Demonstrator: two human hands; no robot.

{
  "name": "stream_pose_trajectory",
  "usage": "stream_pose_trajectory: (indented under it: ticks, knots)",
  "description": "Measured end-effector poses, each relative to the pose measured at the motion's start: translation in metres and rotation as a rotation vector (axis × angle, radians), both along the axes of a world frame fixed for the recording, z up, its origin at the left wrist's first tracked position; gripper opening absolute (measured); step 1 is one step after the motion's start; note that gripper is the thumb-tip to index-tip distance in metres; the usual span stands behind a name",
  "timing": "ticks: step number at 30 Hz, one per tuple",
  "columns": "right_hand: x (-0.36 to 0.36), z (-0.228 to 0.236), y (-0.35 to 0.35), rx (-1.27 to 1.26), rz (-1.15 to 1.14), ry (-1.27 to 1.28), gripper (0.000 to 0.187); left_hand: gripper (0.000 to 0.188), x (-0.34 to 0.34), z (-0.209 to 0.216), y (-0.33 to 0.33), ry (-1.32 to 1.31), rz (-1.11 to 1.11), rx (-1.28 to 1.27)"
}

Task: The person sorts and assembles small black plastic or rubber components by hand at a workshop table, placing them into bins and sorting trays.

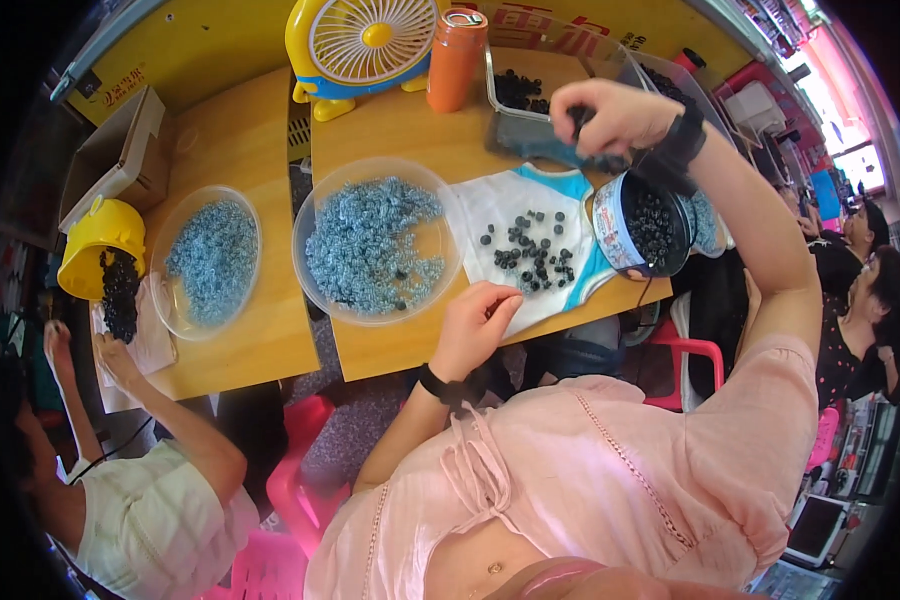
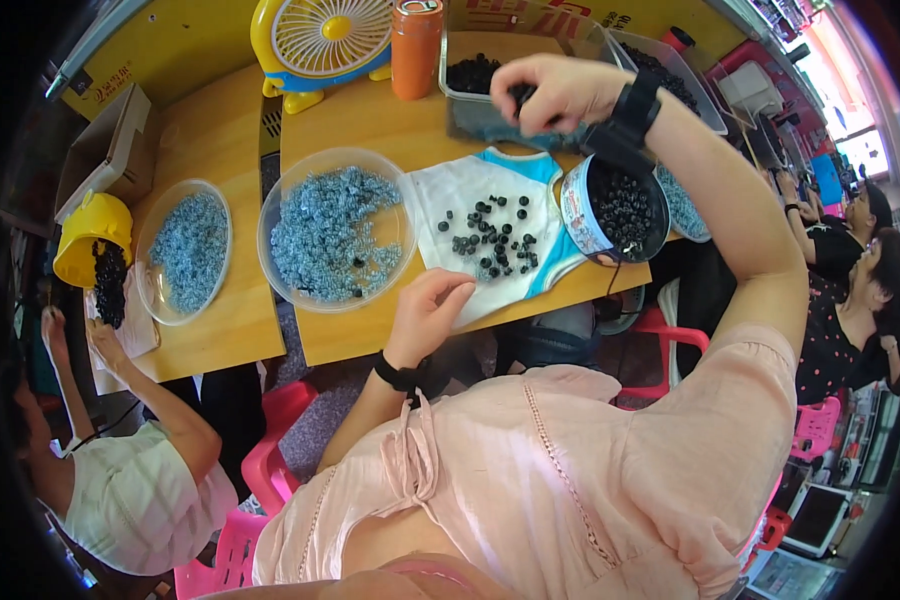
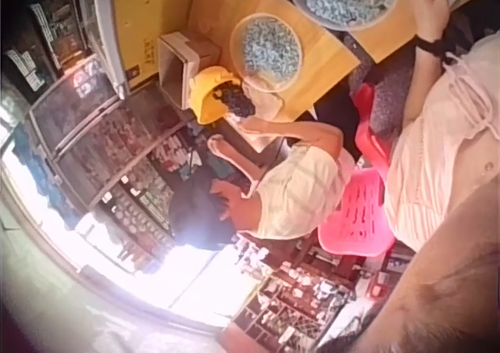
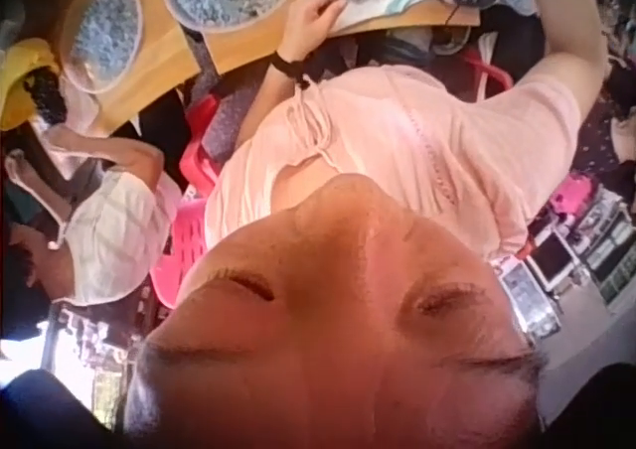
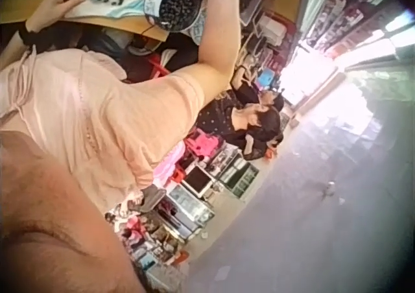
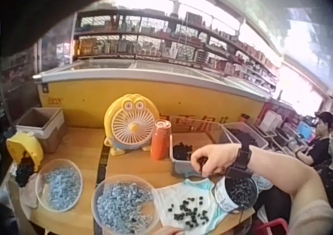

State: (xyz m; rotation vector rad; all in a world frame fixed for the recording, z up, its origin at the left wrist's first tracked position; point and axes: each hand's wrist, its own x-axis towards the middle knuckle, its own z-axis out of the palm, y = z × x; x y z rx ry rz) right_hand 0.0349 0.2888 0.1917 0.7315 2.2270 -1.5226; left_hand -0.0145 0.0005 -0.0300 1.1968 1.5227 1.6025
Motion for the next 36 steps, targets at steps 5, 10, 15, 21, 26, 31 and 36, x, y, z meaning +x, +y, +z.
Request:
stream_pose_trajectory:
  ticks: [5,10,15,21,26,31,36]
  knots:
    - [0.016,-0.081,-0.031,0.202,0.246,-0.174,0.018,0.013,0.001,-0.002,0.002,-0.009,-0.005,0.008]
    - [0.028,-0.149,-0.040,0.543,0.404,-0.056,0.021,0.014,0.003,-0.002,0.001,-0.030,0.001,-0.002]
    - [0.030,-0.138,-0.056,0.669,0.404,0.020,0.030,0.014,0.002,-0.006,-0.002,-0.067,0.017,0.003]
    - [0.050,-0.118,-0.055,0.499,0.211,0.019,0.040,0.015,0.003,-0.009,-0.001,-0.045,0.015,-0.009]
    - [0.076,-0.107,-0.050,0.443,-0.016,0.057,0.029,0.015,0.005,-0.009,0.000,-0.072,0.025,0.002]
    - [0.101,-0.111,-0.054,0.776,0.144,0.159,0.026,0.015,0.003,-0.007,0.000,-0.036,0.010,0.000]
    - [0.084,-0.136,-0.069,0.859,0.189,0.194,0.021,0.015,0.003,-0.003,-0.003,-0.082,0.004,-0.064]
